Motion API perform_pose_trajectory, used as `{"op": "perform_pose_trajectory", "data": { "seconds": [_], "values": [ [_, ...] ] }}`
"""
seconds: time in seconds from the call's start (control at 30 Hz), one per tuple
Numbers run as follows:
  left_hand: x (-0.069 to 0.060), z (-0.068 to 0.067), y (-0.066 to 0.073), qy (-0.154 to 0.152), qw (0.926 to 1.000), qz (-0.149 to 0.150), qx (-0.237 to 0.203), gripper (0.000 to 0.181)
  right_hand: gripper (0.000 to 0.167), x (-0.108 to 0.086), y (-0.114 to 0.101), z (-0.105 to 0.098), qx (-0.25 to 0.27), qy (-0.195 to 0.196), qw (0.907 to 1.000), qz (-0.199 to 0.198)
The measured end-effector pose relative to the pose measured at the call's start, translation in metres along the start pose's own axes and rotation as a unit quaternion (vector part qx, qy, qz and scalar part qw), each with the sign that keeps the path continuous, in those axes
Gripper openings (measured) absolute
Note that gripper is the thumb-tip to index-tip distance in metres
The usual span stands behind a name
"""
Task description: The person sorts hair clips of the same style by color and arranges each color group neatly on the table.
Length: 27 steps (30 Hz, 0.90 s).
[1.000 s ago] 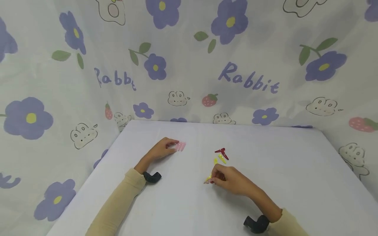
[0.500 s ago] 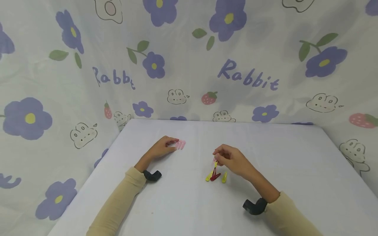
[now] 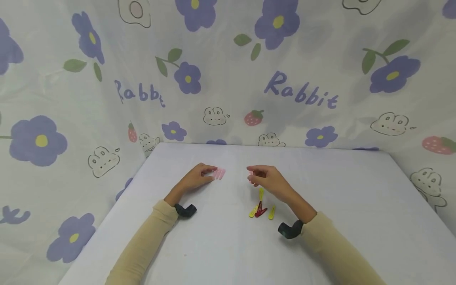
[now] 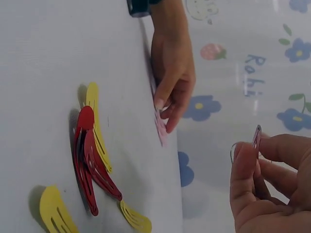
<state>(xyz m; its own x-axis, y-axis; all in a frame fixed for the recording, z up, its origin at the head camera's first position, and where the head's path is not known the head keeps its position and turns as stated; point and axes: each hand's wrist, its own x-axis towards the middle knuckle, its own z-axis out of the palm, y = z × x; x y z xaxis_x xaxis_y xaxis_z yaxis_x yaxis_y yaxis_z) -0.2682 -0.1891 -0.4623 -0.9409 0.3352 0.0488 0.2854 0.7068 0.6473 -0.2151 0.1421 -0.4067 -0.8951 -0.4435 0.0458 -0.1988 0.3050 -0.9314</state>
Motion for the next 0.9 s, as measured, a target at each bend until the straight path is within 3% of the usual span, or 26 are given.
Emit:
{"op": "perform_pose_trajectory", "data": {
  "seconds": [0.13,0.43,0.7,0.9],
  "values": [
    [0.002,0.0,-0.001,-0.001,1.0,0.003,0.008,0.042,0.041,0.01,0.004,0.006,0.016,-0.009,0.9998,0.002],
    [0.002,-0.001,-0.002,0.0,1.0,0.001,0.003,0.041,0.041,0.027,0.008,0.018,0.014,0.027,0.9995,-0.002],
    [0.0,0.0,-0.002,-0.003,1.0,0.0,-0.003,0.041,0.054,0.043,0.007,0.025,-0.032,0.017,0.9991,0.021],
    [0.0,0.001,-0.001,-0.001,1.0,-0.001,-0.003,0.041,0.054,0.055,0.01,0.032,-0.061,0.011,0.9976,0.03]
  ]
}}
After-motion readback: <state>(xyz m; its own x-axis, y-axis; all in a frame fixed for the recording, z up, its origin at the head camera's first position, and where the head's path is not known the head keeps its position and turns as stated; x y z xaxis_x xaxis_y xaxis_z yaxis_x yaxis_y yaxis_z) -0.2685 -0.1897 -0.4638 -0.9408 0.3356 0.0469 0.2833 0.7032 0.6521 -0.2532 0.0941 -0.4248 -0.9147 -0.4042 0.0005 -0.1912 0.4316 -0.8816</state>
